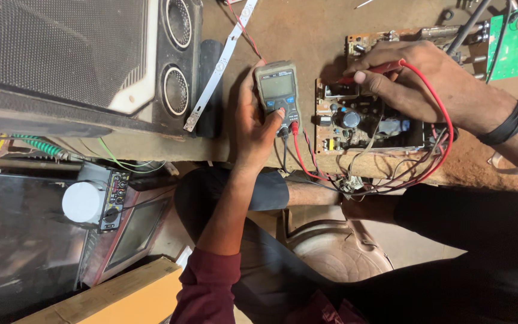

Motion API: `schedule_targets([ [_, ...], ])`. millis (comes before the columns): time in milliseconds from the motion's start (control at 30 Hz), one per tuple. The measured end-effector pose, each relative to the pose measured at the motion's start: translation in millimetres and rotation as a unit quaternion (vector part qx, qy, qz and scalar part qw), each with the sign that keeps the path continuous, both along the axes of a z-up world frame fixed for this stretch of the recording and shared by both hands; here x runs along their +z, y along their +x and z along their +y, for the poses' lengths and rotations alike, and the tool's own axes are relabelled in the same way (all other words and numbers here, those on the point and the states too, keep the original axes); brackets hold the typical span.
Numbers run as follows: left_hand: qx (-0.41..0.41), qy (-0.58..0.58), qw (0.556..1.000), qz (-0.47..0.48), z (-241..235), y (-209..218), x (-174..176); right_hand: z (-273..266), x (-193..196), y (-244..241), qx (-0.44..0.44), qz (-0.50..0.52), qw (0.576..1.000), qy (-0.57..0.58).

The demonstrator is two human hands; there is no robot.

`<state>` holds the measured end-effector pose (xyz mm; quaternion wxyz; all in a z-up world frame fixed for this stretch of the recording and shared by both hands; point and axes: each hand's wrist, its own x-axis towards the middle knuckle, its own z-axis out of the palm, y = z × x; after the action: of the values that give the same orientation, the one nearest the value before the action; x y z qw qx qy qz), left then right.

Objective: The person uses a multimeter to test various points on an exposed circuit board. They hold the multimeter in one hand and use the probes with the other to check different components on the board.

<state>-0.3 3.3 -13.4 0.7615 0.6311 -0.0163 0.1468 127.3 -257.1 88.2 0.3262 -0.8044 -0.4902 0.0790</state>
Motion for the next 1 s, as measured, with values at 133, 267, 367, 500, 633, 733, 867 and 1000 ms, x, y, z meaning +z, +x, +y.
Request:
schedule_targets([
  [133,-0.004,0.000,1.000,-0.007,-0.4,2.2,0.4,-0.2,2.8,-1.5,-0.016,0.028,0.999,-0.027],
  [267,-0.007,-0.001,1.000,-0.007,-0.6,3.1,1.6,-0.2,4.9,-3.3,-0.004,-0.009,1.000,0.001],
  [367,-0.005,-0.002,1.000,-0.004,-0.3,2.4,2.3,0.7,2.6,-4.0,-0.022,-0.040,0.999,0.012],
  [500,0.003,0.013,1.000,-0.010,0.7,2.8,2.1,-5.1,-1.8,-1.2,-0.049,-0.017,0.997,0.050],
  [633,0.005,0.006,1.000,0.010,0.8,0.3,2.1,-9.0,-3.0,1.4,-0.044,-0.022,0.995,0.084],
  [733,0.005,0.012,1.000,0.006,0.3,1.6,0.9,-11.2,-4.6,3.1,-0.067,-0.001,0.995,0.069],
  [867,0.046,0.124,0.990,-0.051,-4.2,-0.8,-4.0,-15.3,-8.9,3.4,-0.071,0.083,0.992,0.065],
  [1000,0.028,0.092,0.994,-0.045,-3.8,-2.4,-4.6,-17.2,-11.0,1.9,-0.071,0.126,0.986,0.086],
])
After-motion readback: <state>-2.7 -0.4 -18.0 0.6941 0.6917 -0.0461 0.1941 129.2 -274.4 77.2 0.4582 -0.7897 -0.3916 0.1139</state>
